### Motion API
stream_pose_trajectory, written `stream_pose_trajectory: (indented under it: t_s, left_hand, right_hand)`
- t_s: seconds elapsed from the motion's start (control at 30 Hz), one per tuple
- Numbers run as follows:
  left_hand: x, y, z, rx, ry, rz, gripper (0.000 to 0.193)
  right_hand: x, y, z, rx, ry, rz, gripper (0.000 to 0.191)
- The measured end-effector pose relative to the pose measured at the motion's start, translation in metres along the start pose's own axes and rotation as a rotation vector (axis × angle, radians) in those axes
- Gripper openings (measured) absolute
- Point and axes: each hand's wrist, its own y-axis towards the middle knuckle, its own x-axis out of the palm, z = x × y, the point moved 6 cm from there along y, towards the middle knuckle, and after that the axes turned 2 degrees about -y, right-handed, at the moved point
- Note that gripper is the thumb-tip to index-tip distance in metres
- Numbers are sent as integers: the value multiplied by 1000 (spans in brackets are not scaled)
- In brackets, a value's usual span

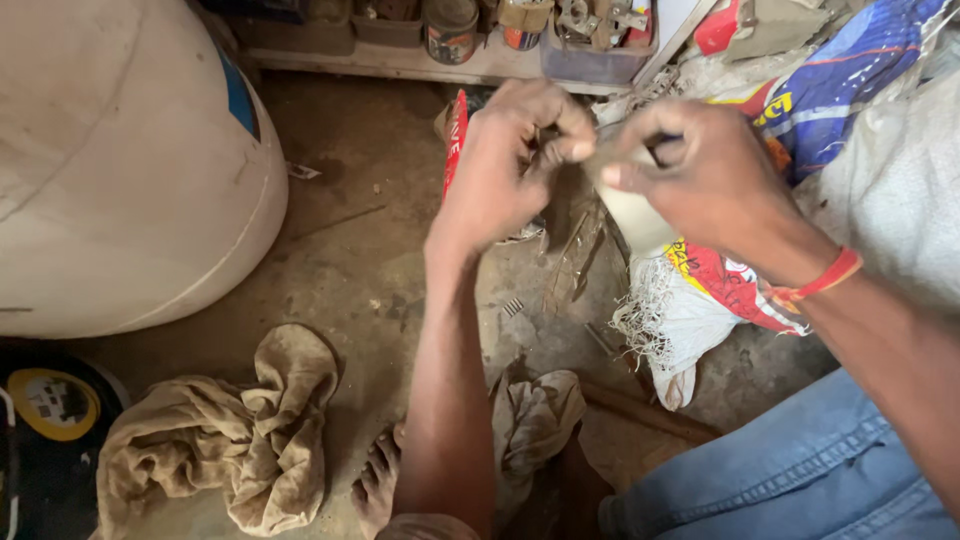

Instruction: The person sits on the floor and wraps clear packing tape around a red WAVE cardboard box, rotating the box and pulling tape from the roll to reinforce its torn sides. They press the tape down, reposition the box repeatedly, and finally hold the taped box up.

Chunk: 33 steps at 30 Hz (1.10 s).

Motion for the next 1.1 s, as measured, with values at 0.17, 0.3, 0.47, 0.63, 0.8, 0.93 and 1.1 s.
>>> stream_pose_trajectory:
  t_s: [0.17,0.3,0.47,0.63,0.8,0.93,1.1]
  left_hand:
    - [-6,-17,-47,-255,32,-219,18]
    - [-47,-42,-89,-598,461,-143,59]
    - [-49,-90,-139,-948,503,-401,118]
    - [-23,-109,-161,-694,126,-265,129]
    - [-24,-121,-192,-903,-202,91,80]
    - [-23,-124,-210,-980,-281,226,60]
    - [-31,-149,-244,-1096,-447,315,44]
  right_hand:
    - [37,-19,37,27,-330,-143,11]
    - [81,-40,62,-121,-417,-260,5]
    - [133,-61,98,-292,-571,-412,16]
    - [165,-67,140,-15,-705,-816,19]
    - [163,-23,125,10,-542,-611,32]
    - [144,26,121,107,-300,-328,41]
    - [150,79,104,-32,-195,-83,87]
